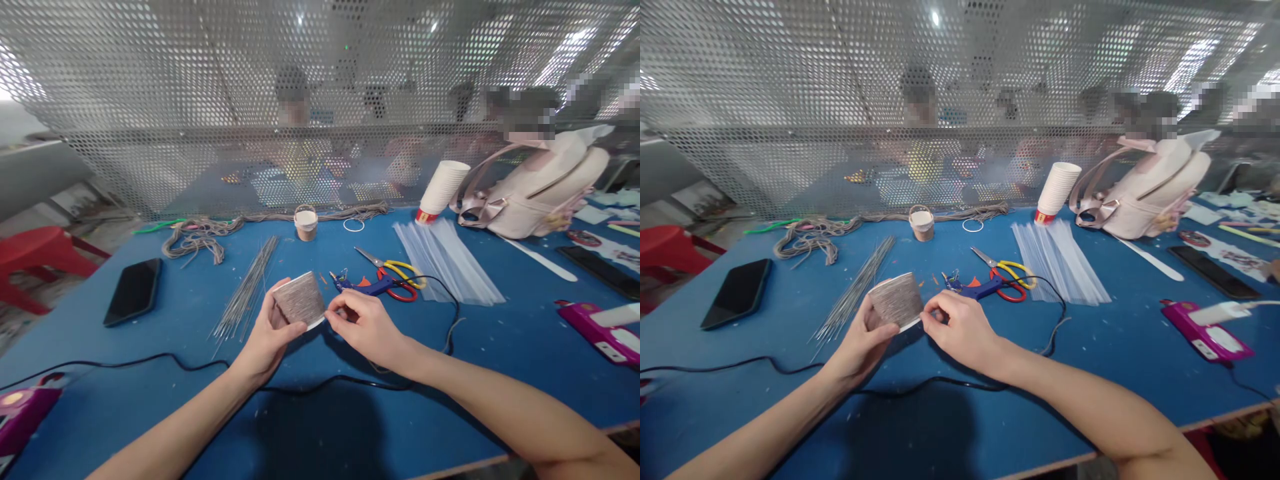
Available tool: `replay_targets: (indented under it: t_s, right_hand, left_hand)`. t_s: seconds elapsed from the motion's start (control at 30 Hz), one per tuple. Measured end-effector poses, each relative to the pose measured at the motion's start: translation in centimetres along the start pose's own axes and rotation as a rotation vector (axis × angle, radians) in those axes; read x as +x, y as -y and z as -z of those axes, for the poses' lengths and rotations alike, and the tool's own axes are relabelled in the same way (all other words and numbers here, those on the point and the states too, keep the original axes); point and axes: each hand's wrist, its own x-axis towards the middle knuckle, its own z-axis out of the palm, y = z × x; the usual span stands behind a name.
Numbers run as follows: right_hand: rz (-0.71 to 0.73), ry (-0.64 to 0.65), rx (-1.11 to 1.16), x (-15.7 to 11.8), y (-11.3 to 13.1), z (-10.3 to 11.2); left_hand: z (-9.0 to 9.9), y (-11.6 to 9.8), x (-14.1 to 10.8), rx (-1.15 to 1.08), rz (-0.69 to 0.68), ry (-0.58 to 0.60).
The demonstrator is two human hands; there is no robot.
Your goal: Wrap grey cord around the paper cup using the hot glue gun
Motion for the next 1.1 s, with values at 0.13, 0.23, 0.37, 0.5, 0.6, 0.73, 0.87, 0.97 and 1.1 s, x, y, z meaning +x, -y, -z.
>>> replay_targets:
  t_s: [0.13, 0.23, 0.37, 0.5, 0.6, 0.73, 0.87, 0.97, 1.1]
  right_hand:
    - [0.006, -0.006, -0.001, 0.0, 0.0, 0.0]
    - [-0.005, -0.002, 0.008, 0.1, 0.1, 0.0]
    - [-0.039, 0.006, 0.038, 0.2, 0.2, 0.1]
    - [-0.071, 0.014, 0.067, 0.3, 0.4, 0.2]
    - [-0.097, 0.018, 0.091, 0.4, 0.4, 0.3]
    - [-0.126, 0.035, 0.126, 0.3, 0.5, 0.3]
    - [-0.143, 0.045, 0.159, 0.4, 0.6, 0.3]
    - [-0.164, 0.051, 0.186, 0.4, 0.6, 0.3]
    - [-0.238, 0.062, 0.264, 0.4, 0.5, 0.2]
  left_hand:
    - [0.3, 0.3, 0.2, 0.003, -0.010, 0.014]
    - [0.2, 0.2, 0.2, 0.002, -0.015, 0.012]
    - [-0.1, -0.1, 0.0, -0.003, 0.004, 0.016]
    - [0.2, 0.2, 0.1, -0.022, -0.001, 0.038]
    - [0.5, 0.5, 0.2, -0.017, -0.011, 0.036]
    - [0.5, 0.5, 0.3, -0.029, -0.012, 0.034]
    - [0.1, 0.1, 0.1, -0.059, 0.013, 0.058]
    - [-0.4, -0.5, -0.1, -0.089, 0.047, 0.093]
    - [-0.9, -1.2, -0.4, -0.099, 0.052, 0.106]
